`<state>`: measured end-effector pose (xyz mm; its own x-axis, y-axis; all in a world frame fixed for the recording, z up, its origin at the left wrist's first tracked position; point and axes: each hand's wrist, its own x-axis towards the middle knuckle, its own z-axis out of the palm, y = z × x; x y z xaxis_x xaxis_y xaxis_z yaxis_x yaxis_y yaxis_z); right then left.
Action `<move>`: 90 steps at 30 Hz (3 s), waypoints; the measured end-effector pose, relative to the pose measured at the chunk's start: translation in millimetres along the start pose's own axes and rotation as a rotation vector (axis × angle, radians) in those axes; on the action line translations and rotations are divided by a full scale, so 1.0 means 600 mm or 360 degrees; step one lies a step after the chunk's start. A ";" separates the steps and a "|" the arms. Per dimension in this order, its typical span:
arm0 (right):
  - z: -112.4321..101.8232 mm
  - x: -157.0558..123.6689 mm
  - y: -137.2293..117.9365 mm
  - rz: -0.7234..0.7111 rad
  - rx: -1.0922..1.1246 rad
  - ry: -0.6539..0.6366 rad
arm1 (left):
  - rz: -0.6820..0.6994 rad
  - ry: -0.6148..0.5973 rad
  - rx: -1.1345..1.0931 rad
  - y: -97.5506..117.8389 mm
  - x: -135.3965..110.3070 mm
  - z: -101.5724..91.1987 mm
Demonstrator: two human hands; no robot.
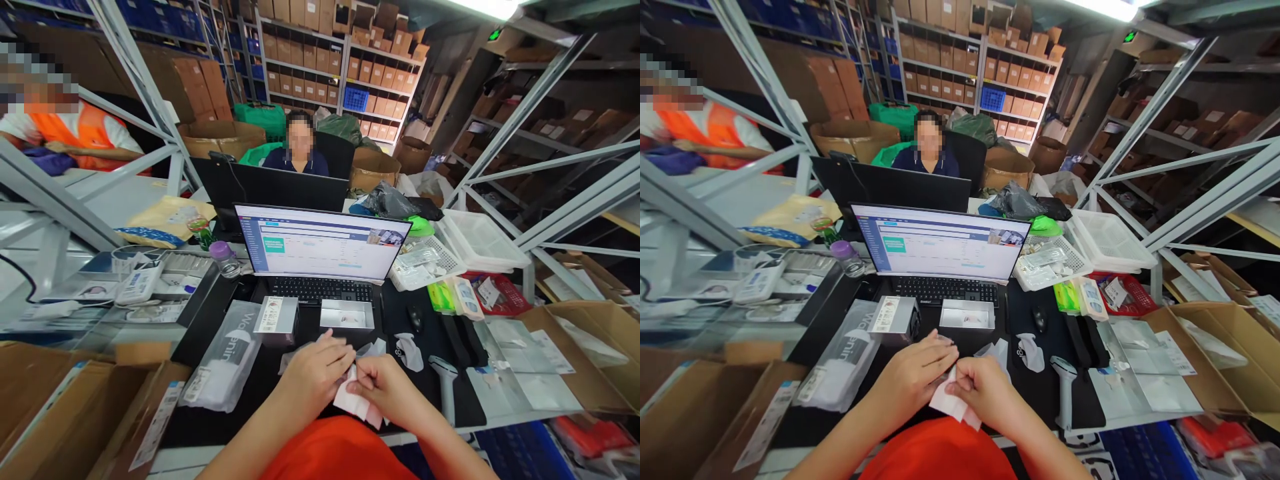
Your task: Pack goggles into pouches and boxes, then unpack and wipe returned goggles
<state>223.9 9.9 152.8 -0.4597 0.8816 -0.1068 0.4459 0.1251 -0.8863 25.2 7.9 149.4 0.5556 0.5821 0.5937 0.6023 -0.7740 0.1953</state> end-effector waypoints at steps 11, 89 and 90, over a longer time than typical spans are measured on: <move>0.058 0.012 0.022 -0.0030 0.0825 0.0564 | -0.0656 0.0226 0.0249 0.065 -0.049 0.055; 0.023 0.057 -0.011 0.0297 0.1818 0.0641 | -0.0344 0.0474 0.0113 0.021 -0.057 0.041; 0.034 0.056 -0.010 0.0261 0.1813 0.0695 | -0.0387 0.0444 0.0127 0.022 -0.057 0.043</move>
<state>190.3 29.8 145.4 -0.0681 0.9551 -0.2884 -0.5510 -0.2770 -0.7872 28.9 -15.8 111.4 0.2201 0.6479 0.7292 0.7462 -0.5933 0.3020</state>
